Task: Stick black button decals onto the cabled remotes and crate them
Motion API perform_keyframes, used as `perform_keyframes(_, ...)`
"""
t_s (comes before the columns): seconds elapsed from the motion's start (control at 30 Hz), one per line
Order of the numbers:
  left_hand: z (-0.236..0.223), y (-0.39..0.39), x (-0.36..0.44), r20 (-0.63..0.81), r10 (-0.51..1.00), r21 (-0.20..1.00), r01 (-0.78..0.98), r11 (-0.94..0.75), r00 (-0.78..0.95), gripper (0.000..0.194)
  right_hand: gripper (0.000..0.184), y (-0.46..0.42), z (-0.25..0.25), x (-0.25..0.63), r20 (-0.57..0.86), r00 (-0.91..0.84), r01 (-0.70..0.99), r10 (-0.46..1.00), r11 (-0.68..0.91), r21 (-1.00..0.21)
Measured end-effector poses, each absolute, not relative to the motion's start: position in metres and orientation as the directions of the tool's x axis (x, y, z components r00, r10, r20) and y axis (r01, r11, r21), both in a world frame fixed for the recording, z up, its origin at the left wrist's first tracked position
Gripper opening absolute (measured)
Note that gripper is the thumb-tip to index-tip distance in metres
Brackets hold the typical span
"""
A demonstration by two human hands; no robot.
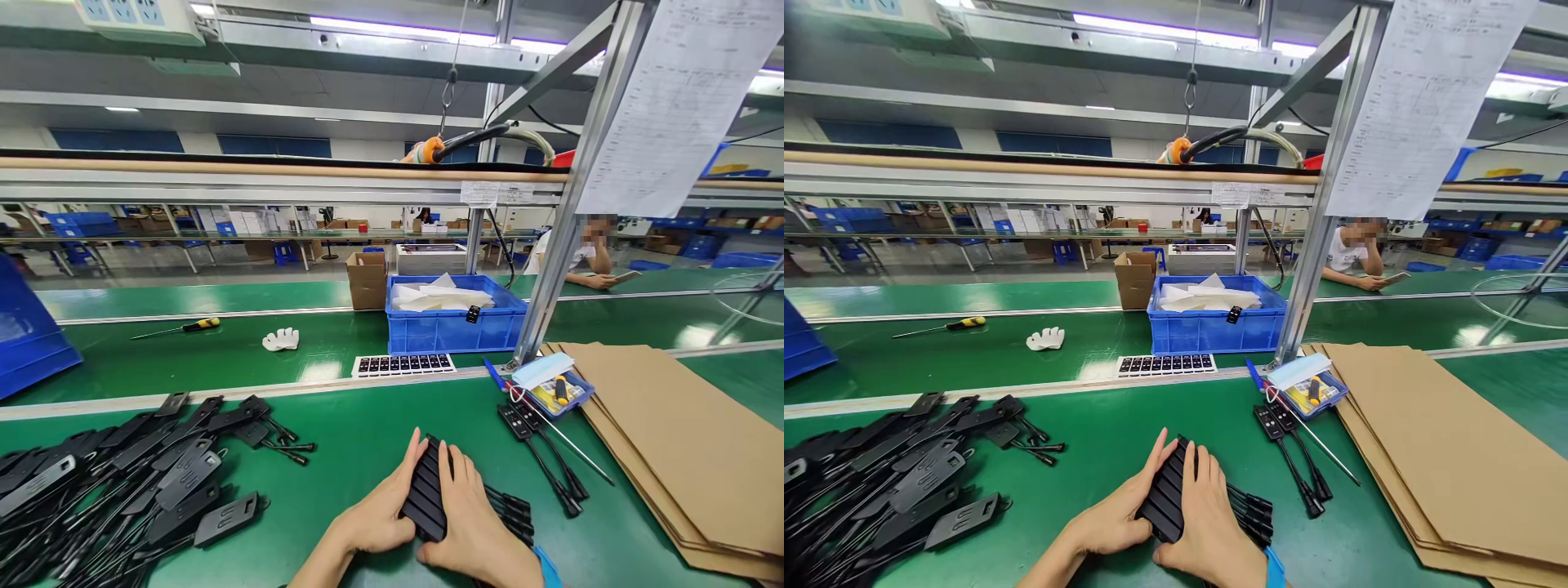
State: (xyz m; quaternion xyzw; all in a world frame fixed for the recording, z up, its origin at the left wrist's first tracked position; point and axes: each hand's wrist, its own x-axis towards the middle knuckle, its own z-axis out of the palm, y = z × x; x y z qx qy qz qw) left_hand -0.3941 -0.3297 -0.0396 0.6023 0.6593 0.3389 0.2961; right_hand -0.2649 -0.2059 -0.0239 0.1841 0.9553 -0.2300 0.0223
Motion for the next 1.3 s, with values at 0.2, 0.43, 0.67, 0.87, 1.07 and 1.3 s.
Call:
perform_keyframes(0.2, -0.042, -0.328, -0.392, 0.093, 0.990, 0.751, 0.660, -0.003, -0.102, 0.122, 0.133, -0.193, -0.032, -0.257, -0.011, -0.949, 0.286, 0.316, 0.843, -0.455)
perform_keyframes(0.43, -0.048, -0.326, -0.390, 0.052, 0.992, 0.718, 0.695, 0.042, -0.114, 0.122, 0.119, -0.188, -0.035, -0.253, 0.055, -0.955, 0.228, 0.292, 0.839, -0.494)
perform_keyframes(0.67, -0.050, -0.322, -0.385, 0.040, 0.996, 0.662, 0.749, 0.032, -0.078, 0.124, 0.146, -0.180, -0.032, -0.250, -0.099, -0.969, 0.243, 0.228, 0.786, -0.568)
perform_keyframes(0.87, -0.044, -0.326, -0.388, 0.068, 0.995, 0.804, 0.595, -0.015, -0.066, 0.120, 0.115, -0.192, -0.042, -0.259, 0.073, -0.955, 0.217, 0.288, 0.845, -0.488)
perform_keyframes(1.07, -0.036, -0.331, -0.403, 0.171, 0.905, 0.984, 0.120, -0.134, -0.390, 0.080, 0.106, -0.173, -0.025, -0.245, 0.033, -0.959, 0.031, 0.280, 0.222, -0.975)
perform_keyframes(1.3, -0.036, -0.332, -0.412, 0.108, 0.790, 0.808, 0.517, 0.285, -0.604, 0.077, 0.110, -0.134, 0.004, -0.190, 0.025, -0.927, -0.148, 0.375, -0.303, -0.941)
